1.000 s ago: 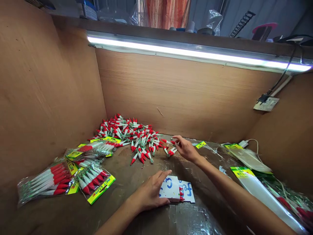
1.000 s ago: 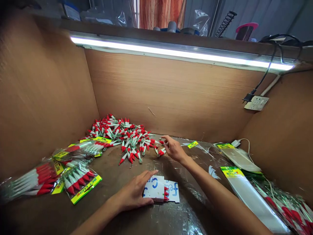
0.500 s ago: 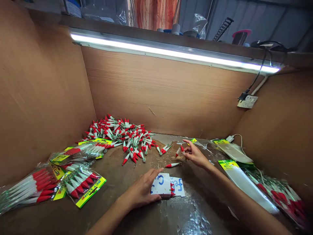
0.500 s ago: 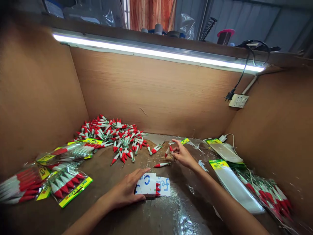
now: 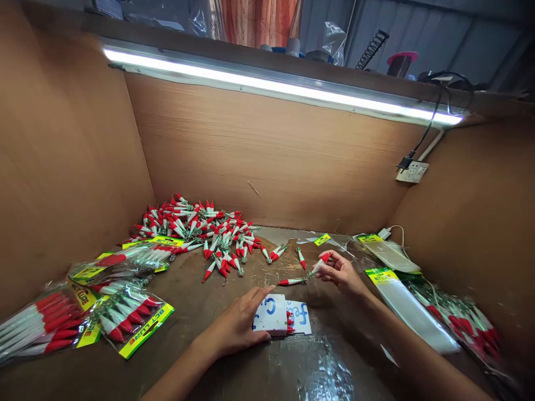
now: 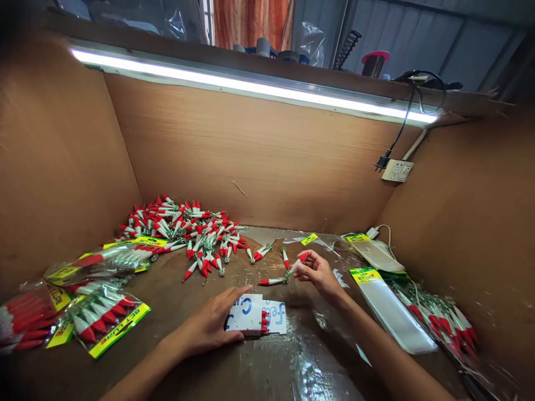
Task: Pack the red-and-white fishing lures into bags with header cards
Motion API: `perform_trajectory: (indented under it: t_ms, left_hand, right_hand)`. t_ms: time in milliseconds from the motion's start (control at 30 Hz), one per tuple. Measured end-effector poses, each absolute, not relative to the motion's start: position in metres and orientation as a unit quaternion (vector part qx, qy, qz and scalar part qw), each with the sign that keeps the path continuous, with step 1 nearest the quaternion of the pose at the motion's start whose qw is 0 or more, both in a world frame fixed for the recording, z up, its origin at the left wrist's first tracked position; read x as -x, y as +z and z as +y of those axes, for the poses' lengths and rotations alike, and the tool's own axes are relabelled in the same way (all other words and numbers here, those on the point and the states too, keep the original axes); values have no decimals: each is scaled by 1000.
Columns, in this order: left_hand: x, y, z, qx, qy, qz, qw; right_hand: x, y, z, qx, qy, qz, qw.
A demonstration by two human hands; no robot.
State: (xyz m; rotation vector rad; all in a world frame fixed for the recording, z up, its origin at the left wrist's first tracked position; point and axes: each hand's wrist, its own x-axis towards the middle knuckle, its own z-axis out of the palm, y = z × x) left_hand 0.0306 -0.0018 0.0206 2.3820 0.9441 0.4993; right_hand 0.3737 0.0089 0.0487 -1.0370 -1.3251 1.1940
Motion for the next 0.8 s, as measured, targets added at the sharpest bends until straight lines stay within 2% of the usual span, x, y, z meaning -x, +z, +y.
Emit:
perform_trajectory:
  t_ms: [133,333,433,533,633,800]
  left_hand:
    - [-33,19,0,-886,197,327,263]
    - [-38,22,-3,-886,205,312,277]
    - [-41,23,-5,-886,206,309,278]
    - [-43,23,-6,-888,206,307,272]
    - [-45,23,-8,-888,203,310,271]
    - [-47,23,-10,-888,195,316,270]
  right_hand:
    - [-371,31,-13,437,521,-522,514]
    - [-357,10,-31,463,473,-576,479]
    - [-349,7,-37,486,380,-674,406]
    - [-342,5,-41,484,238,-778,321]
    - [-333,0,-42,474,135,-827,270]
    - [-316,-2,-35,436,92,-863,239]
